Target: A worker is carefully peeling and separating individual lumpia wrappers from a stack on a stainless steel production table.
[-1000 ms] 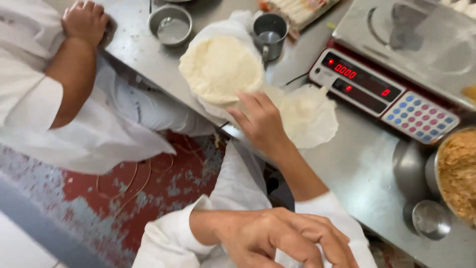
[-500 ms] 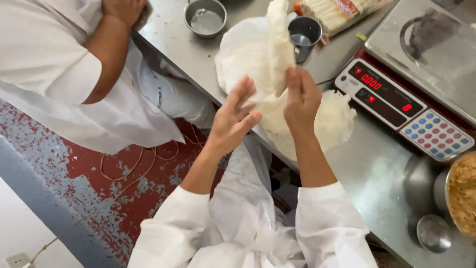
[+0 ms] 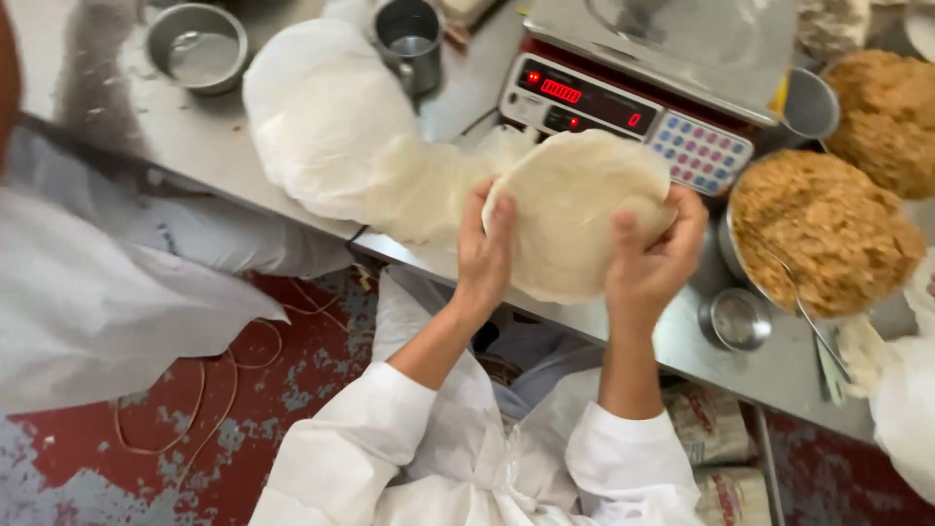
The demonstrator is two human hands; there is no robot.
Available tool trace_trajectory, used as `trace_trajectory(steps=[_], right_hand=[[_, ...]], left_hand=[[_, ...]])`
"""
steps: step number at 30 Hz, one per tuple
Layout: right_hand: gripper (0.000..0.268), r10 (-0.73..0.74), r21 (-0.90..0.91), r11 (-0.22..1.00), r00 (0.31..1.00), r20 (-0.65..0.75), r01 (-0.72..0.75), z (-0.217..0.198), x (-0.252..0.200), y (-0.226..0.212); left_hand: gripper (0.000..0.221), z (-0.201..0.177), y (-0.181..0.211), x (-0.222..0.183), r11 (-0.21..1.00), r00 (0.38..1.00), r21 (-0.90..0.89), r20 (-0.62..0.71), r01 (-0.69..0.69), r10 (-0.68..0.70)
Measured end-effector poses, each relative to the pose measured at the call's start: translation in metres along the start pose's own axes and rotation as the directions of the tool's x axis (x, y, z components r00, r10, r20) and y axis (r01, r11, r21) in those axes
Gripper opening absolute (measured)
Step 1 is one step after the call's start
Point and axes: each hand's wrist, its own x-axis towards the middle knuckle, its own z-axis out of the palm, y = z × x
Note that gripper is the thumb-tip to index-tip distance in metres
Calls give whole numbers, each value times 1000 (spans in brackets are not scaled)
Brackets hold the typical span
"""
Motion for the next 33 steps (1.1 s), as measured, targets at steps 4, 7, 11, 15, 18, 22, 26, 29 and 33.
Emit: trace_trajectory(steps=[4,7,11,15,18,22,26,29,33], right_hand=[[57,-137,-251,961,989,-56,119,-8,-61,12],[45,-182,-189,966,983,-14,176,-21,-71,55],[54,8,-250,968,1000,-26,-15,-35,-64,124],[41,347,-181,921,938,-20,-345,-32,-67,108],[61,289,35,955,952,96,-294,-47,-30,24],[45,-46,-176,983,999,-27,40,-19,-50,-2],[44,-66,-143,988,998,-22,62,-14,-36,3],[51,-10,-162,987,996,-87,-4,-16,-37,45],[48,82,-85,992,992,-101,-90,-11,-51,25]], left_hand=[[61,54,-25,9,943,966,-221,-18,247,-258],[52,63,-42,-20,947,956,-168,158,274,-248],[58,61,-57,-56,983,892,-18,424,182,-157],[52,42,-92,-19,992,961,123,270,16,-49],[56,39,-47,-2,979,958,191,287,-64,7],[35,69,-26,12,954,943,288,332,-83,-18],[50,80,-50,-6,966,916,192,330,170,-227],[55,71,-46,-35,978,915,117,349,171,-202],[55,63,-50,-16,992,917,108,385,70,-107]])
